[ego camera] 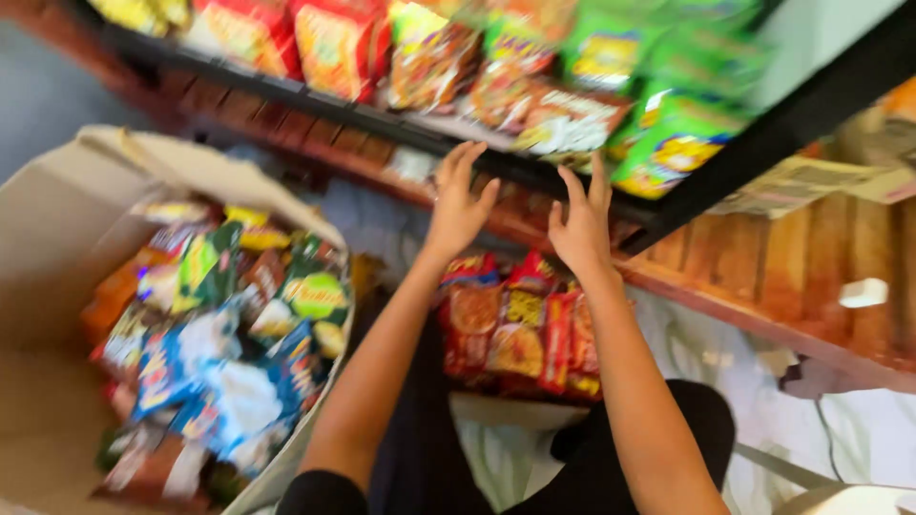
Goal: Stocking and organizing snack packages and instant noodles onto a retail display shelf from cardboard boxes.
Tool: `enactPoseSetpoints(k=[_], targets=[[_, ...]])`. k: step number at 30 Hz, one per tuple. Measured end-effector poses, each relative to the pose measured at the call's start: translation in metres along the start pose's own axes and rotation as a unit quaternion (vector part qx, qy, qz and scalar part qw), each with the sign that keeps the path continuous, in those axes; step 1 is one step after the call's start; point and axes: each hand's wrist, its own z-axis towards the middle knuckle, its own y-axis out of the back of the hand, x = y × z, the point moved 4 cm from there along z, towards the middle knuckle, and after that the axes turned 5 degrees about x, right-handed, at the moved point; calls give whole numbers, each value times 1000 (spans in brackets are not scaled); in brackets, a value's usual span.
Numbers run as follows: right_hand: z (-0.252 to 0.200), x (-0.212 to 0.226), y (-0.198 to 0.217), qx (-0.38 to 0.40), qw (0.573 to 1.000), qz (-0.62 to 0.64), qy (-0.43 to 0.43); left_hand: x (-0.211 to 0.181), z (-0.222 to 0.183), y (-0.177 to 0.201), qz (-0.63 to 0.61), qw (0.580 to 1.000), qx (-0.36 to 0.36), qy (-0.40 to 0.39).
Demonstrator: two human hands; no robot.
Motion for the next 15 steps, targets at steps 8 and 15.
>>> enactPoseSetpoints(k=[8,15], targets=[[-20,-59,18,-5,991,114,-71,33,84,-130,-166,977,-81,111],[-45,-23,23,-85,935,338,-65,-65,46,-45,11,993,-57,103]])
